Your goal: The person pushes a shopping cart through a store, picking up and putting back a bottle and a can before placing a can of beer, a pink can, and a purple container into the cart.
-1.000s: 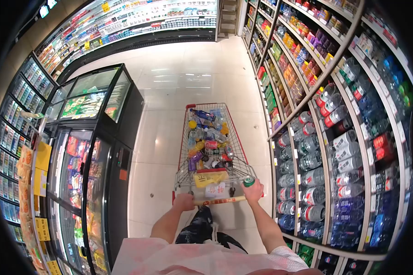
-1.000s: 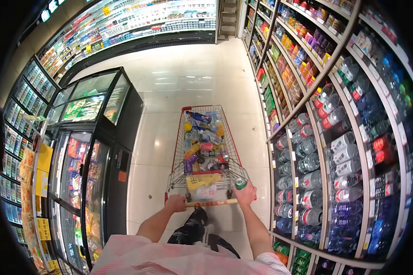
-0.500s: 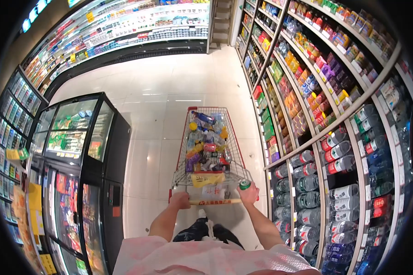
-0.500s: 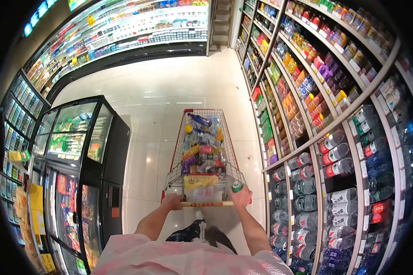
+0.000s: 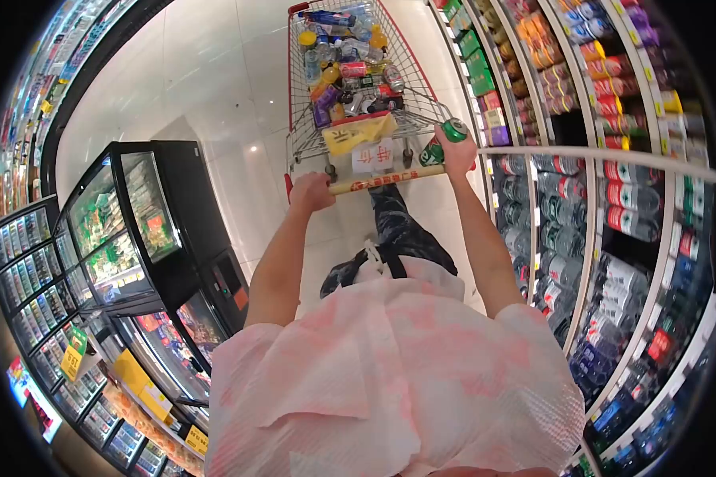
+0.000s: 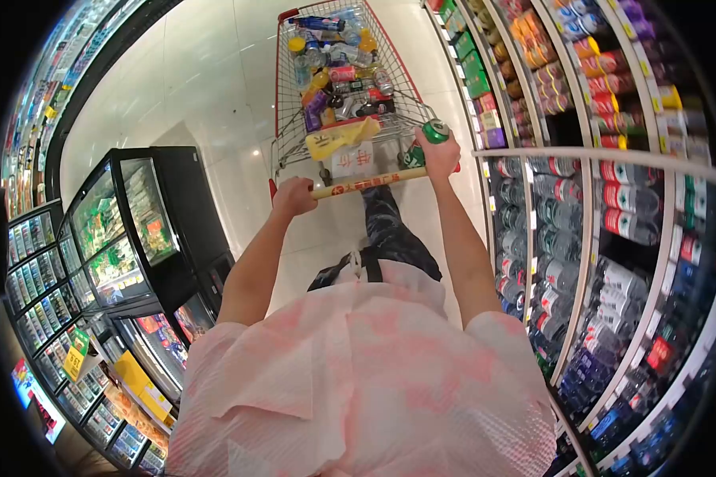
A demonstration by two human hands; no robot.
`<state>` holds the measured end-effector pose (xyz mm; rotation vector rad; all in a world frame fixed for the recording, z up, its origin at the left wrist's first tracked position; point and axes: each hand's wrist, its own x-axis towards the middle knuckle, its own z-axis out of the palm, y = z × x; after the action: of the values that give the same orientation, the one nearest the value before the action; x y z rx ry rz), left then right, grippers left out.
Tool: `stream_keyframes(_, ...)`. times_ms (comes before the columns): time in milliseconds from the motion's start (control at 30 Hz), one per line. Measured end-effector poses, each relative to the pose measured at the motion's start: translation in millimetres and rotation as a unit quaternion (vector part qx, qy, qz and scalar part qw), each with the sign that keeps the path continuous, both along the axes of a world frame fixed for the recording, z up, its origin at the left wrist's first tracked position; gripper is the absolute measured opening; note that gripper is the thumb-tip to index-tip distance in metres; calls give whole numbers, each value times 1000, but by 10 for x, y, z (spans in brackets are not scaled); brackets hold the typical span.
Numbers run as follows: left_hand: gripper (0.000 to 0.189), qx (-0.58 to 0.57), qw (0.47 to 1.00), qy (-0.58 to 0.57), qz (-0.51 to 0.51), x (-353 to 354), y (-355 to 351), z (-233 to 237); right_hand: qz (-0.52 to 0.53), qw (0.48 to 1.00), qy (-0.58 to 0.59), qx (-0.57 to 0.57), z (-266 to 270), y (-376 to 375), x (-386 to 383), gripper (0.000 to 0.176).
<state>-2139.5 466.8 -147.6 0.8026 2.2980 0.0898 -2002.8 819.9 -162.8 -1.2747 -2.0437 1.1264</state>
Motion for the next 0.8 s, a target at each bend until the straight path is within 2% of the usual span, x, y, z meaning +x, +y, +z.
stream_keyframes(133, 28, 47, 998, 42, -2, -825, 352, 13, -7, 998, 46, -45, -166, 481, -822, 52)
stream_keyframes(167, 29, 37, 999, 22, 3, -1062, 432, -41, -5, 1000, -10, -18, -101, 587, -1024, 52)
stream_keyframes(233, 31, 24, 1000, 13, -1, -1537, 635, -127, -7, 999, 37, 7, -108, 748, -1446, 54)
stream_keyframes(267, 31, 23, 1000, 10, -16, -1771, 733, -75, -5, 999, 29, -15, -114, 828, -1652, 57)
stream_keyframes(300, 32, 10, 999, -3, -31, -2020, 820, -104, -21, 1000, -15, 17, -144, 885, -1848, 58)
stream_keyframes(367, 31, 41, 999, 16, -28, -2478, 928, -149, 2, 999, 10, 30, -101, 1002, -2281, 55)
stream_keyframes(533, 30, 20, 998, 18, -54, -3720, 1408, -67, 12, 996, -54, 71, 77, 1323, -3401, 52)
stream_keyframes(700, 31, 37, 997, 42, -58, -5067, 1837, -59, -15, 999, -16, 34, 117, 1692, -4612, 54)
stream_keyframes(800, 30, 26, 998, 39, -37, -5820, 2149, 94, 24, 999, 16, 35, 0, 1989, -5214, 55)
